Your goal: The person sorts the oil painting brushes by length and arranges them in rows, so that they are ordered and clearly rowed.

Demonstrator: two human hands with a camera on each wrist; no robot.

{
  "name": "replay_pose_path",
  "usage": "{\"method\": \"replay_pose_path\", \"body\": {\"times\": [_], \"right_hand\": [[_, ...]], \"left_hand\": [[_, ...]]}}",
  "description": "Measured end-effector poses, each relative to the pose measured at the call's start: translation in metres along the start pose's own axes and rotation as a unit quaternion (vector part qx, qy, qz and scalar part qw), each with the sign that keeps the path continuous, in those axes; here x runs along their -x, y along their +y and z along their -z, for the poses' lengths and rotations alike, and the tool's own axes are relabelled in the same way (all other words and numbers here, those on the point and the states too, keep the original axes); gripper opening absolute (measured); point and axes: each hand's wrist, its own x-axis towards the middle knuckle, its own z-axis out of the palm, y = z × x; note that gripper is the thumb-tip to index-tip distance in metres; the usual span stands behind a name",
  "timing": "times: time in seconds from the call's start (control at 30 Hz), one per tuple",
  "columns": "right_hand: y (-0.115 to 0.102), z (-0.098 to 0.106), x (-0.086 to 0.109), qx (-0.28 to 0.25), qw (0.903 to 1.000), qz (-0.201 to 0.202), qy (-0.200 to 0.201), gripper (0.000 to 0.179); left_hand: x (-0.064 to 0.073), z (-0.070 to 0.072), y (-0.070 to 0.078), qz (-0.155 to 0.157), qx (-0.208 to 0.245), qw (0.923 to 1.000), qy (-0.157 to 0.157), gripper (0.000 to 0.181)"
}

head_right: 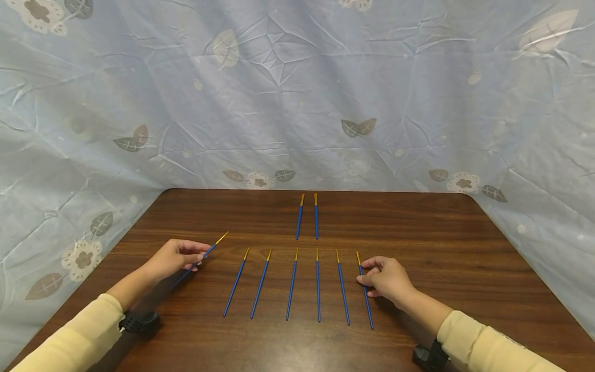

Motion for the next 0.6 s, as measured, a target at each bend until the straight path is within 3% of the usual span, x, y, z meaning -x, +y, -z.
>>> {"method": "replay_pose_path", "body": {"times": [0.17,0.3,0.6], "right_hand": [[0.0,0.0,0.0,0.0,1.0,0.0,-0.001,0.043],[0.001,0.0,0.0,0.0,1.0,-0.001,-0.001,0.043],[0.0,0.0,0.0,-0.003,1.0,-0.009,0.0,0.043]], "left_hand": [[0.0,-0.002,-0.001,0.014,-0.011,0.9995,0.025,0.028],[0.002,-0.005,-0.003,0.027,0.017,0.999,0.031,0.029],[0.009,-0.02,-0.002,0.017,0.034,0.9988,0.029,0.032]]}}
